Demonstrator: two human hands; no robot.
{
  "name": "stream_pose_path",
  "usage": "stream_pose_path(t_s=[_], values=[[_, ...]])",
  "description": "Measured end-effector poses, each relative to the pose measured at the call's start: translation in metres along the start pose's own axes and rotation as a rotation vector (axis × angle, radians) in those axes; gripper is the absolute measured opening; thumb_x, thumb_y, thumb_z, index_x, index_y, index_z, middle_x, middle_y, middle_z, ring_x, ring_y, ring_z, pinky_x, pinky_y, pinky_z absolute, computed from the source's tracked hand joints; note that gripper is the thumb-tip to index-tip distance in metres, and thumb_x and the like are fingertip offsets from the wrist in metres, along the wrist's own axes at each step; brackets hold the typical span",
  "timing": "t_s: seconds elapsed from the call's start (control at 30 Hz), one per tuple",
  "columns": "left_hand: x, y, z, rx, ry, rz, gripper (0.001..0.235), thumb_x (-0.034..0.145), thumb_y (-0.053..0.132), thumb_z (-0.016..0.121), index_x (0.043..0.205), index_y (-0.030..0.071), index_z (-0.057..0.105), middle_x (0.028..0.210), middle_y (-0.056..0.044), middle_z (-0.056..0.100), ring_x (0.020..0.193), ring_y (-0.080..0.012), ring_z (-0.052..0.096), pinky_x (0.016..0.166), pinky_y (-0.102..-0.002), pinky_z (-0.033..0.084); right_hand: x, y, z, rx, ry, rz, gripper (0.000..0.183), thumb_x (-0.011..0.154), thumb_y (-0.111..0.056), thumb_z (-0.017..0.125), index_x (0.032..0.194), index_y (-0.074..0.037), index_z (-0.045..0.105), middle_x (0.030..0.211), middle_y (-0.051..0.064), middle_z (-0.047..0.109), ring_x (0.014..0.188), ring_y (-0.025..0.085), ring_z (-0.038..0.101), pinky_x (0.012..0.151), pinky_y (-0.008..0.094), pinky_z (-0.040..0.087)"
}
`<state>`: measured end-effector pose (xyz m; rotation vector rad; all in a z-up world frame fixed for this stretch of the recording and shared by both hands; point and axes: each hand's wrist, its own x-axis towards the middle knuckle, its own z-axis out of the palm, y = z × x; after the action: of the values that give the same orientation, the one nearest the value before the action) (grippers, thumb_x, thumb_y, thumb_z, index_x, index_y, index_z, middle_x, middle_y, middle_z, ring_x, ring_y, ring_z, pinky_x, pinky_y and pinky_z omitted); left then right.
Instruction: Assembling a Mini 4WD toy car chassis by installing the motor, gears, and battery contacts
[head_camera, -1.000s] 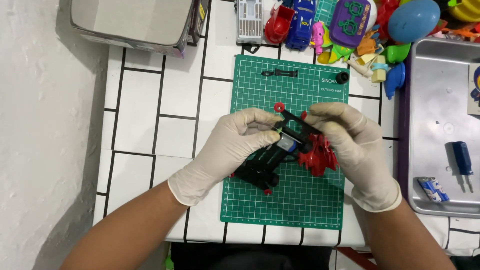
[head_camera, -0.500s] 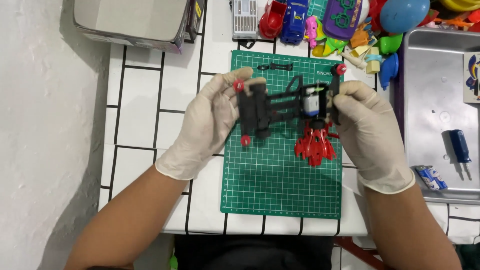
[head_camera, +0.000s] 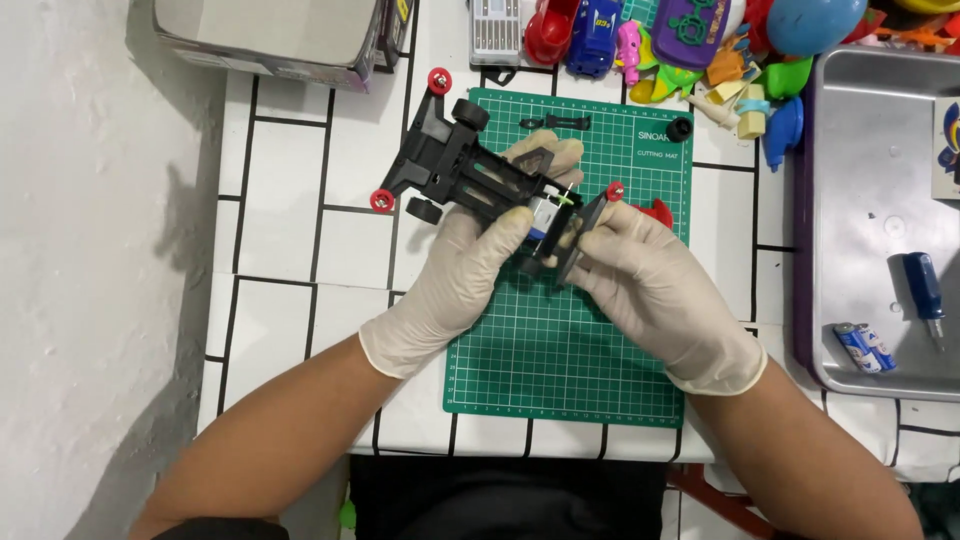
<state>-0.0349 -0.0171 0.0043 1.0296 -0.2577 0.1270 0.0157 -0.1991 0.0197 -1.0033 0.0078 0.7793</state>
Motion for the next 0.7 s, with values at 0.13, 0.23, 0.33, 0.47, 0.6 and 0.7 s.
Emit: stream_pose_path(t_s=[0.13, 0.23, 0.33, 0.47, 0.6, 0.7], values=[[0.002, -0.001, -0.003, 0.035, 0.145, 0.014, 0.050, 0.106, 0.042, 0.056, 0.138, 0.004, 0.053, 0.128, -0.015, 0.070, 0.115, -0.0312, 0.072, 0.106, -0.048, 0.063, -0.006, -0.005, 0.010, -0.118, -0.020, 0.014, 0.019, 0.096, -0.011, 0.067, 0.108, 0.003, 0.071, 0.109, 0.018, 0.077, 0.101, 0.029, 0.075, 0.093, 0.037, 0.062], [0.005, -0.001, -0.010, -0.001, 0.278, -0.022, 0.042, 0.105, 0.038, 0.051, 0.127, 0.003, 0.059, 0.110, -0.013, 0.074, 0.098, -0.0246, 0.074, 0.092, -0.039, 0.065, -0.010, -0.013, 0.012, -0.377, 0.000, -0.026, 0.016, 0.095, -0.006, 0.063, 0.108, 0.000, 0.071, 0.102, 0.016, 0.078, 0.096, 0.025, 0.076, 0.091, 0.033, 0.060], [0.008, -0.001, -0.020, -0.062, 0.352, -0.012, 0.036, 0.107, 0.031, 0.049, 0.127, 0.004, 0.061, 0.110, -0.018, 0.076, 0.097, -0.0278, 0.074, 0.086, -0.038, 0.062, -0.012, -0.021, 0.009, -0.741, 0.224, -0.234, 0.021, 0.099, 0.003, 0.056, 0.113, -0.004, 0.070, 0.106, 0.011, 0.075, 0.095, 0.017, 0.071, 0.094, 0.027, 0.060], [0.012, -0.007, -0.031, -0.263, 0.391, -0.009, 0.042, 0.102, 0.036, 0.054, 0.115, -0.002, 0.067, 0.102, -0.020, 0.075, 0.095, -0.0302, 0.073, 0.083, -0.041, 0.062, -0.007, -0.029, -0.016, -1.079, 0.351, -0.566, 0.025, 0.106, 0.007, 0.050, 0.120, -0.006, 0.066, 0.119, 0.008, 0.067, 0.109, 0.017, 0.062, 0.099, 0.028, 0.052], [0.012, -0.014, -0.045, -0.597, 0.204, 0.021, 0.059, 0.097, 0.053, 0.060, 0.108, -0.003, 0.073, 0.115, -0.015, 0.066, 0.099, -0.0281, 0.066, 0.086, -0.040, 0.057, -0.002, -0.031, -0.034, -1.334, 0.321, -0.803, 0.028, 0.102, 0.015, 0.051, 0.121, 0.001, 0.066, 0.120, 0.015, 0.064, 0.109, 0.026, 0.059, 0.095, 0.037, 0.049], [0.014, 0.004, -0.039, -0.309, 0.298, 0.073, 0.073, 0.091, 0.065, 0.049, 0.101, -0.003, 0.074, 0.096, -0.018, 0.073, 0.087, -0.0303, 0.073, 0.073, -0.042, 0.062, -0.004, -0.038, -0.040, -1.384, 0.147, -0.700, 0.021, 0.104, 0.005, 0.060, 0.124, -0.001, 0.065, 0.119, 0.015, 0.059, 0.116, 0.029, 0.055, 0.106, 0.041, 0.045]])
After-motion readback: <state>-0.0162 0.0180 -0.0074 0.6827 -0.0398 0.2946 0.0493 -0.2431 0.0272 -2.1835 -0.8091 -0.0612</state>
